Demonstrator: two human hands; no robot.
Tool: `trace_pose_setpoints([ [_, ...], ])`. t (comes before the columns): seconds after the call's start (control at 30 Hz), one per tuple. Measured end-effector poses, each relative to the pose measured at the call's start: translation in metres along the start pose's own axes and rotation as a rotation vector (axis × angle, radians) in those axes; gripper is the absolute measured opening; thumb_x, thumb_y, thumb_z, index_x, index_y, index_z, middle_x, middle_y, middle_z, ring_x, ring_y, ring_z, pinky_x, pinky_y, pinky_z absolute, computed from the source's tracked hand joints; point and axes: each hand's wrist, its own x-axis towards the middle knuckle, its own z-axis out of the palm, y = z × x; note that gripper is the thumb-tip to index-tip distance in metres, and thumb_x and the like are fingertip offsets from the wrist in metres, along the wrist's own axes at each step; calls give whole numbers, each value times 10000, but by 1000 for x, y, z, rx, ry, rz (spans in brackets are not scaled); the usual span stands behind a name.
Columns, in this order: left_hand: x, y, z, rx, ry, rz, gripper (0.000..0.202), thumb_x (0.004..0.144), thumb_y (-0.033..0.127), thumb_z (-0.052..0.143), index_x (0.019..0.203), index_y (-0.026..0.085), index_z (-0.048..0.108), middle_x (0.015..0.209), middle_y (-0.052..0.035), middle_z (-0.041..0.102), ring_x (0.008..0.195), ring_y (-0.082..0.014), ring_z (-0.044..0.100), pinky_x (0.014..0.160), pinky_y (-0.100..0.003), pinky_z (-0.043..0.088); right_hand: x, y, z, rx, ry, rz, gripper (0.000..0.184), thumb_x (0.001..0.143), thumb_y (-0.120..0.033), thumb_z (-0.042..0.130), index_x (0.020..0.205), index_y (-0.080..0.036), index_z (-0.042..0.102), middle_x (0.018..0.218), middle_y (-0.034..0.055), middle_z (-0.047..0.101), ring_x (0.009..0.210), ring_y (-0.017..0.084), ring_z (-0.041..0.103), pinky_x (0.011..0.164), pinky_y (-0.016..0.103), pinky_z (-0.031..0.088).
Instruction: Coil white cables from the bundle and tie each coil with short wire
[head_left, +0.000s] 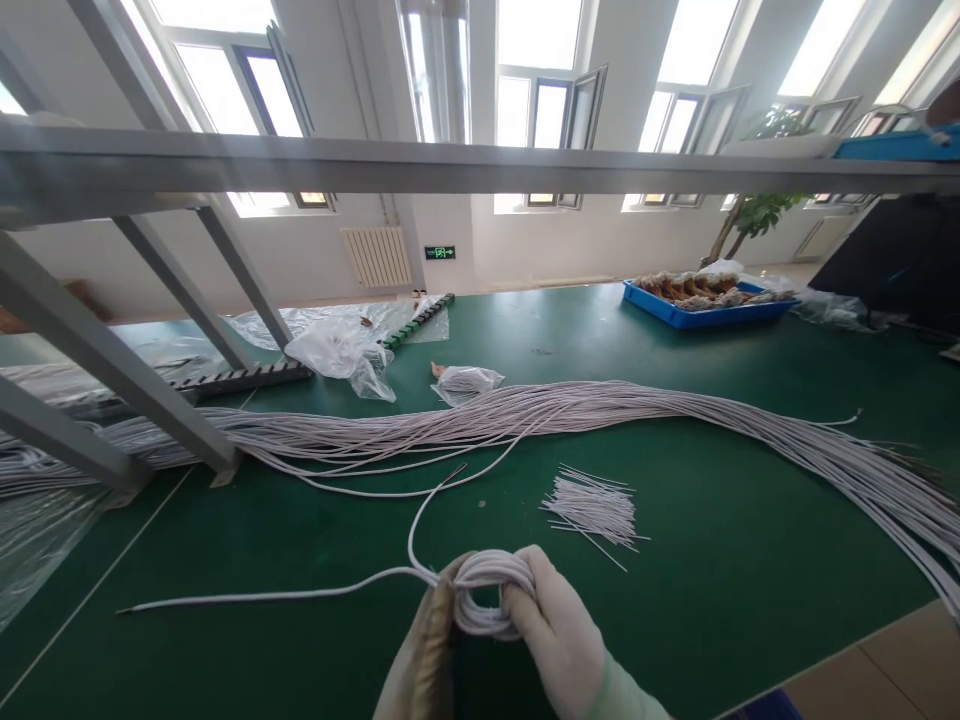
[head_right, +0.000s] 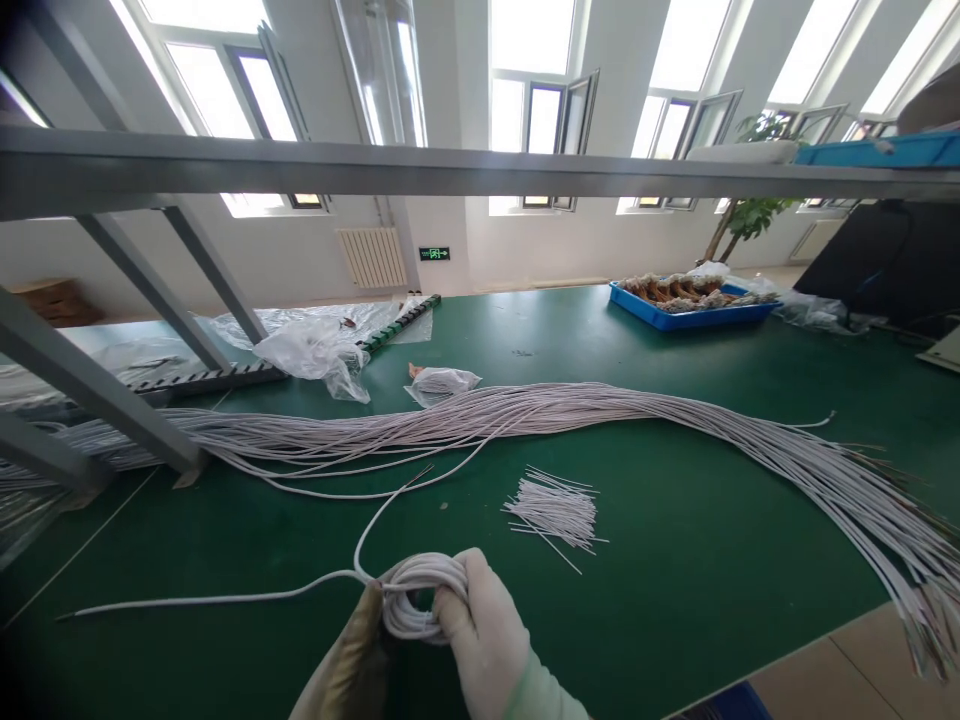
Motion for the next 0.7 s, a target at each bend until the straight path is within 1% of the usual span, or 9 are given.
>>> trace_pose_setpoints([
  [0.07, -3, 6, 6, -78, -54, -68, 458, 808, 495, 809, 1159, 210, 733, 1046, -80, 776, 1173, -301, 689, 1065, -405, 547, -1, 0, 4, 110, -80, 109, 310, 1076, -455, 427, 1078, -204, 610, 1001, 70, 700, 907, 228, 674, 766, 339, 542],
  [0.13, -7, 10, 10, -137, -55, -147, 392, 815, 359, 841, 1162, 209, 737, 948, -57, 777, 1032, -250, 735, 954, -342, 588, -2, 3, 10, 94, -87, 130, 286, 1067, -435, 449, 1056, -202, 614, 991, 69, 718, 920, 232, 693, 785, 335, 549],
  [0.23, -11, 15, 14, -141, 24, -207, 224, 862, 215, 793, 1079, 172, 758, 899, -48, 770, 816, -175, 733, 768, -263, 593, -3, 10, 19, -164, 14, 59, 278, 1060, -391, 440, 1182, -205, 609, 1043, 101, 732, 926, 261, 724, 767, 348, 568],
  [0.3, -12, 15, 15, -120, 53, -204, 237, 862, 255, 802, 1079, 170, 758, 899, -46, 767, 745, -161, 709, 681, -254, 569, -2, 15, 25, -445, 91, -38, 319, 1047, -358, 444, 1273, -192, 594, 1056, 136, 730, 870, 285, 738, 713, 360, 571],
  [0.37, -12, 16, 14, -80, 71, -178, 328, 819, 345, 846, 1087, 182, 750, 871, -43, 760, 664, -158, 676, 603, -261, 535, 1, 22, 32, -656, 125, -91, 309, 1023, -277, 450, 1267, -174, 608, 999, 147, 733, 751, 280, 740, 624, 350, 552],
  [0.47, -11, 18, 11, 8, 84, -185, 420, 723, 368, 906, 1058, 175, 743, 839, -56, 750, 582, -158, 635, 561, -284, 510, 6, 32, 46, -813, 176, -59, 288, 940, -139, 486, 1176, -175, 647, 894, 129, 732, 593, 247, 712, 493, 317, 483],
  [0.53, -9, 21, 8, 50, 71, -194, 442, 674, 361, 930, 1024, 163, 746, 845, -68, 747, 595, -171, 638, 574, -304, 520, 8, 35, 54, -898, 214, -50, 279, 894, -120, 536, 1136, -184, 659, 858, 116, 729, 572, 248, 707, 467, 315, 465],
  [0.6, -6, 23, 4, 68, 58, -181, 447, 650, 363, 941, 1001, 160, 753, 861, -69, 746, 614, -180, 637, 584, -315, 523, 9, 33, 59, -967, 202, -61, 239, 897, -142, 563, 1109, -193, 663, 846, 104, 727, 586, 254, 714, 468, 321, 467],
  [0.7, 0, 23, -1, 77, 81, -237, 389, 666, 369, 935, 969, 185, 774, 834, -50, 730, 629, -184, 617, 592, -324, 530, 7, 20, 57, -1018, 87, -9, 183, 926, -144, 550, 1064, -193, 660, 869, 109, 731, 597, 257, 718, 466, 322, 452],
])
